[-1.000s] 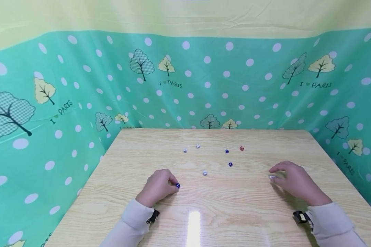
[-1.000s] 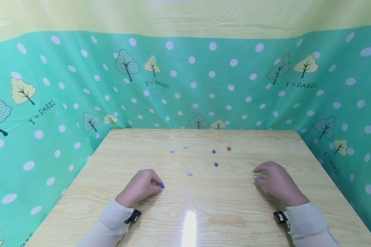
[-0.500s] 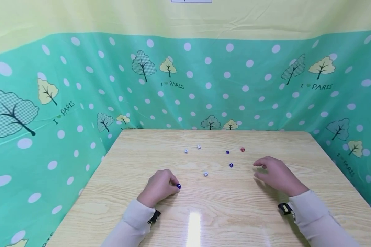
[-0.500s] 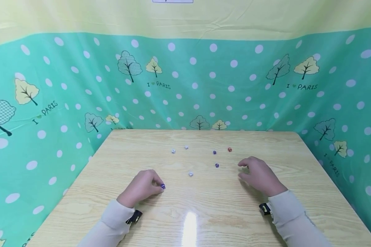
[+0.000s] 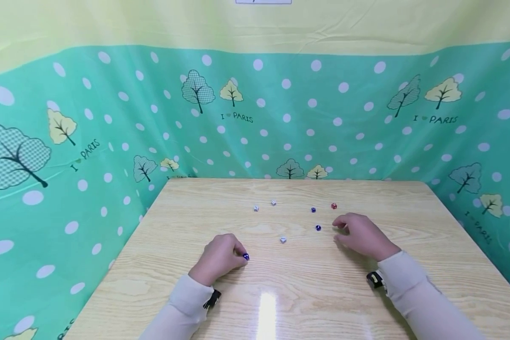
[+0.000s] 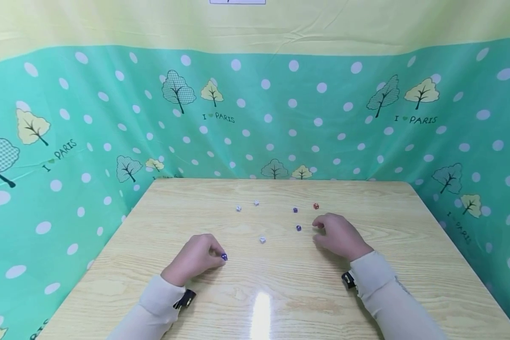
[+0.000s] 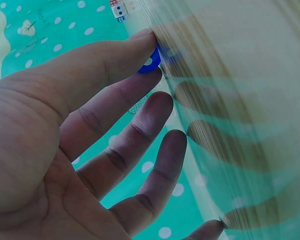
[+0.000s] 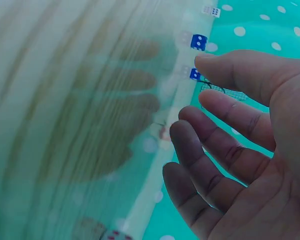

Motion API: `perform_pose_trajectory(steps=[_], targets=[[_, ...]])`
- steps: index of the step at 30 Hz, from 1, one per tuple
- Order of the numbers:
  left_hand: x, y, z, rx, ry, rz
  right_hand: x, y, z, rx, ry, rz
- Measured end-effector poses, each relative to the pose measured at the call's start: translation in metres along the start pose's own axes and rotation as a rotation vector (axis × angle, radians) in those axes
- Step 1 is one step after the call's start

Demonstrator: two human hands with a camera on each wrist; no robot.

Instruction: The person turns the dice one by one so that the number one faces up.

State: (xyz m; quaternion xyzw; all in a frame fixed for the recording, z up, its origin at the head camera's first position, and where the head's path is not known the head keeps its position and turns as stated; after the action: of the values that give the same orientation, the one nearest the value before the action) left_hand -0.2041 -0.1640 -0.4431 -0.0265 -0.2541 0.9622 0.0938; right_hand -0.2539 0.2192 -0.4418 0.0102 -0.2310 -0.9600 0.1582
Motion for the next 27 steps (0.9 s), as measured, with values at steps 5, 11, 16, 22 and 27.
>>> perform_pose_trajectory(steps=[5, 11, 16, 22, 27], targets=[[0.001, 0.001, -0.001, 0.007, 0.002, 0.001, 0.012, 0.005, -0.005, -0.017, 0.017, 0.028], [0.002, 0.002, -0.002, 0.000, 0.005, -0.003, 0.025, 0.010, -0.011, -0.073, 0.011, 0.060], [0.002, 0.002, -0.002, 0.000, 0.000, -0.007, 0.031, 0.016, -0.014, -0.111, 0.002, 0.066], [0.003, 0.002, -0.003, 0.004, -0.002, -0.009, 0.037, 0.022, -0.017, -0.127, -0.008, 0.055], [0.002, 0.001, -0.002, 0.003, -0.001, -0.008, 0.039, 0.022, -0.019, -0.141, -0.008, 0.050]])
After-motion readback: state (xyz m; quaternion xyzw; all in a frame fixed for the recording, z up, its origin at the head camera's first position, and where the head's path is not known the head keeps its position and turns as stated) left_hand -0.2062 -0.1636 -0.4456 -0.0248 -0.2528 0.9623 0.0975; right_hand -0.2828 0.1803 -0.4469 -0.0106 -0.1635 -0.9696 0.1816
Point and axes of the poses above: each hand's wrist, its own x-axis towards the middle knuckle, its own z-axis out of the back of the hand, y = z × x, the point moved 2 cm from there along x, towards the middle knuckle, and after that the axes turned 3 degrees about z, right-handed, at the moved point
